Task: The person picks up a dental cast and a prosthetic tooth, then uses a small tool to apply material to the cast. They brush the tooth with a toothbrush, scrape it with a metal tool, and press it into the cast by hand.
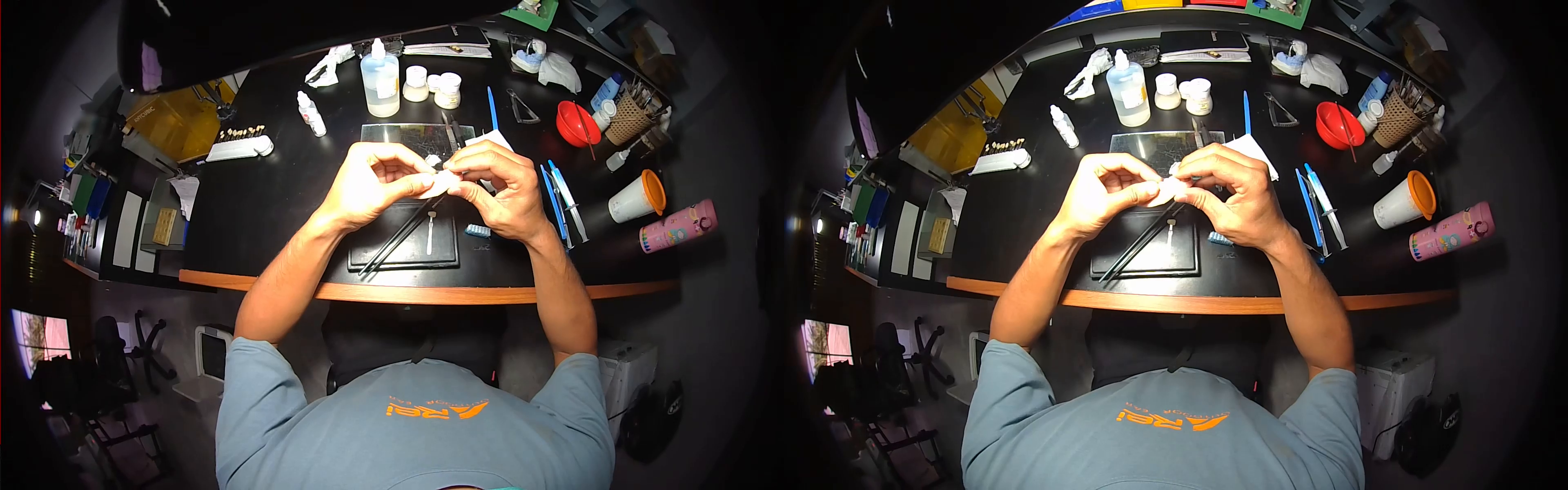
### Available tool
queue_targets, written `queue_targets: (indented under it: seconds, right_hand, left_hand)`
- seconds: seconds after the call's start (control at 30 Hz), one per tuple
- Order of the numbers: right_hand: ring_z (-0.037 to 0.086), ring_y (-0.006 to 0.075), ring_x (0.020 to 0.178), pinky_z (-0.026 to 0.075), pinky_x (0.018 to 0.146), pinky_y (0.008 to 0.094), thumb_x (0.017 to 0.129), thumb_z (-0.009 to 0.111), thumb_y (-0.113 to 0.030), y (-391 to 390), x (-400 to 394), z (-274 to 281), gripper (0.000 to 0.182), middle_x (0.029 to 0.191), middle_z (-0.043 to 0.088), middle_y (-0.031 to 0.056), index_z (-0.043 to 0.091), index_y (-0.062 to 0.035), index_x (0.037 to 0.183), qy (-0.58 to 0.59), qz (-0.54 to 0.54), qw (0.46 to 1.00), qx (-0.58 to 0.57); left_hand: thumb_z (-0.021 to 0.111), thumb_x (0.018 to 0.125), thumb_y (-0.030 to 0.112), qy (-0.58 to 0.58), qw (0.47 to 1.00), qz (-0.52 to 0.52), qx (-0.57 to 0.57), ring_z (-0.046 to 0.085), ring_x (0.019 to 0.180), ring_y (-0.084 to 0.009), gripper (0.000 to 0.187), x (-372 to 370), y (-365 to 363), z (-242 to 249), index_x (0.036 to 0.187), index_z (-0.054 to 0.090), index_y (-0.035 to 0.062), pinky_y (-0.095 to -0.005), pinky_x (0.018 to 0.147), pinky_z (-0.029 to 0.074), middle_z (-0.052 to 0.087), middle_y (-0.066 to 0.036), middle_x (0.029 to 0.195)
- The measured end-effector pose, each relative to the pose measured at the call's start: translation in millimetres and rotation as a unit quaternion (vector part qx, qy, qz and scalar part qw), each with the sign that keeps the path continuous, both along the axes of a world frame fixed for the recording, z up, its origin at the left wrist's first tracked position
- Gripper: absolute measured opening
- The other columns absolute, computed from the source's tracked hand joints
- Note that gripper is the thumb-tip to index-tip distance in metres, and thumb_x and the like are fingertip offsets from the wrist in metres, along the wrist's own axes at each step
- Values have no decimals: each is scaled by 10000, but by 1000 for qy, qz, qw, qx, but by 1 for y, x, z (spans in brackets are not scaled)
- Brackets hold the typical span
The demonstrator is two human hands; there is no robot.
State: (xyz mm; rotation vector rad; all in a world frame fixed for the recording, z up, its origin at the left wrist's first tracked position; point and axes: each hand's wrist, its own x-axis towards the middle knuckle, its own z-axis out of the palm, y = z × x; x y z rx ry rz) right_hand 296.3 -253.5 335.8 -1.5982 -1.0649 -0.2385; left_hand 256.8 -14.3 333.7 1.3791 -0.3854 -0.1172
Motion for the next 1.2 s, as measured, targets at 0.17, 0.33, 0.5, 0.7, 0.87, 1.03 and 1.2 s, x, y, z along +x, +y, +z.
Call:
queue_targets:
  seconds: [0.17,0.33,0.5,0.7,0.87,1.03,1.2]
  right_hand:
    - [723,174,918,653,766,283,865,809,6,1,-2,0,187,1045,721,131,735,3,1037,9,-3,1000,10]
    - [704,173,1004,652,845,292,889,778,32,1,-2,-1,195,1094,693,125,719,15,1074,67,9,996,66]
    - [676,191,1087,637,925,306,897,744,78,2,-3,-4,234,1157,643,139,697,31,1121,107,46,988,102]
    - [673,200,1097,632,947,318,896,731,96,2,-4,-2,241,1165,642,144,696,31,1125,93,68,989,88]
    - [650,256,1159,604,1000,391,923,733,43,-2,-3,-3,263,1206,607,168,664,20,1175,98,86,990,59]
    - [682,212,1114,638,946,327,880,726,125,3,-8,1,256,1170,643,148,702,27,1116,78,59,994,56]
    - [701,203,1061,643,931,318,873,735,124,4,-6,-3,247,1166,645,146,702,36,1101,55,57,995,61]
  left_hand:
    - [782,907,1,0,999,10,32,732,886,-164,184,-1,1,1,1077,744,-57,-287,848,600,766,-134,978]
    - [811,870,-21,-111,994,-21,5,717,1021,-193,295,0,2,0,1152,733,-54,-320,949,576,738,-138,1097]
    - [853,797,-74,-127,991,26,25,707,1060,-201,401,-7,-9,2,1175,722,-44,-354,1009,557,719,-130,1140]
    - [909,741,-35,-250,959,88,99,717,984,-186,366,-4,-6,-4,1078,766,-14,-325,902,568,747,-126,1053]
    - [923,721,-20,-275,950,106,103,717,924,-181,332,-4,-7,-1,1025,795,18,-307,843,560,757,-117,990]
    - [924,716,-19,-294,945,102,104,716,899,-179,338,-5,-10,0,1027,799,27,-304,825,561,758,-106,963]
    - [925,718,-12,-295,943,105,113,713,895,-176,327,-5,-10,1,1018,802,30,-302,825,560,757,-102,964]
